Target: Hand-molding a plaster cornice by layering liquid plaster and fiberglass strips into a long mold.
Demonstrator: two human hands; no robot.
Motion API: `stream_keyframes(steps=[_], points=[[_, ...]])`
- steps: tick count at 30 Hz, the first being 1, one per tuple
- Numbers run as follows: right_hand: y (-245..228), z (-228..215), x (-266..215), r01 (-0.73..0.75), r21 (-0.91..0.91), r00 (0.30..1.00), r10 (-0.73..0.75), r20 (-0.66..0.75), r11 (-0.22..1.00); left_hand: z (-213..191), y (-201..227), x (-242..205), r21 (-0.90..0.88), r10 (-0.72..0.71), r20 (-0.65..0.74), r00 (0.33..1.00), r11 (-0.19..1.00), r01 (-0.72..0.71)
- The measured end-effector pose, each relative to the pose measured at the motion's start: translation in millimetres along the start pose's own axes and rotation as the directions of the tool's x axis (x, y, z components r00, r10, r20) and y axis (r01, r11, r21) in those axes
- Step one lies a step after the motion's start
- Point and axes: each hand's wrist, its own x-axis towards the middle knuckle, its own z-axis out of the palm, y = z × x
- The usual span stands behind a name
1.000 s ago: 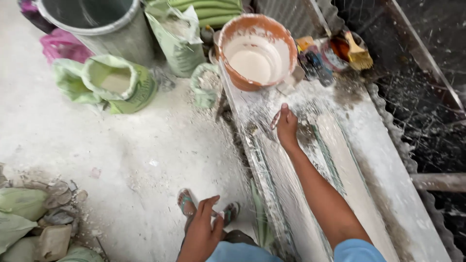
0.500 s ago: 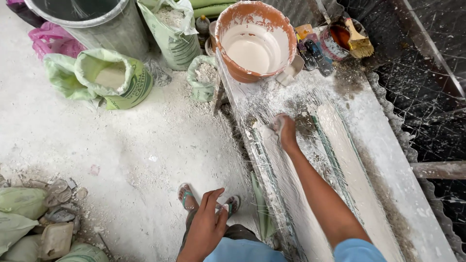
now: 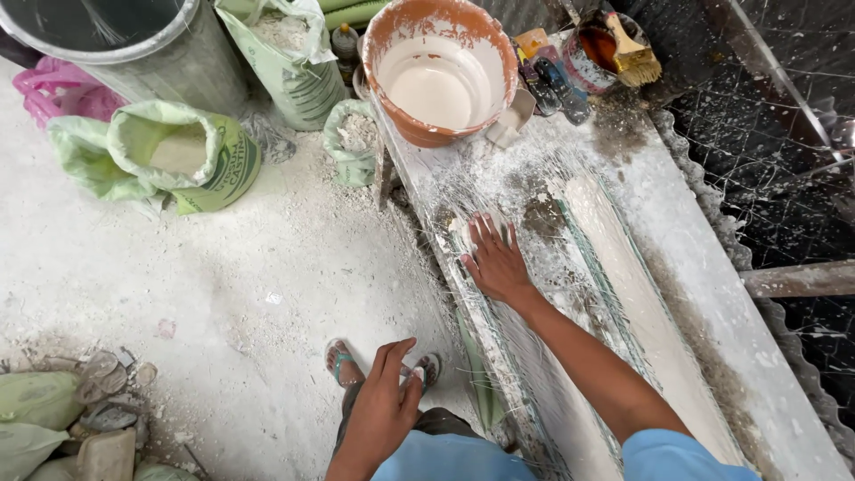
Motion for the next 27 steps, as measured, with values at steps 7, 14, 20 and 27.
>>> stream_keyframes(steps=[7,14,20,27], points=[[11.2,8.3,7.3,-0.053,0.157,0.998,0.059,-0.036,0.986,1.2,-0.4,0.3,0.0,0.028,-0.013,1.0,1.0,-0.028],[20.0,19.8,17.6,-0.091,0.162,0.996,0.093,-0.007,0.983,6.8,-26.5,3.6,0.032,-0.057,0.036,0.998,0.998,0.055],[25.0,27.7,-19.8,-0.088,0.154,0.996,0.084,0.036,0.984,8.0,-30.3,5.6,0.05,0.013,-0.027,1.0,0.999,-0.012],[19.7,36.4,-101.9,-0.095,0.065,0.988,0.086,0.126,0.993,9.8,-46.4,13.1,0.053,-0.043,-0.031,0.999,0.998,0.045]])
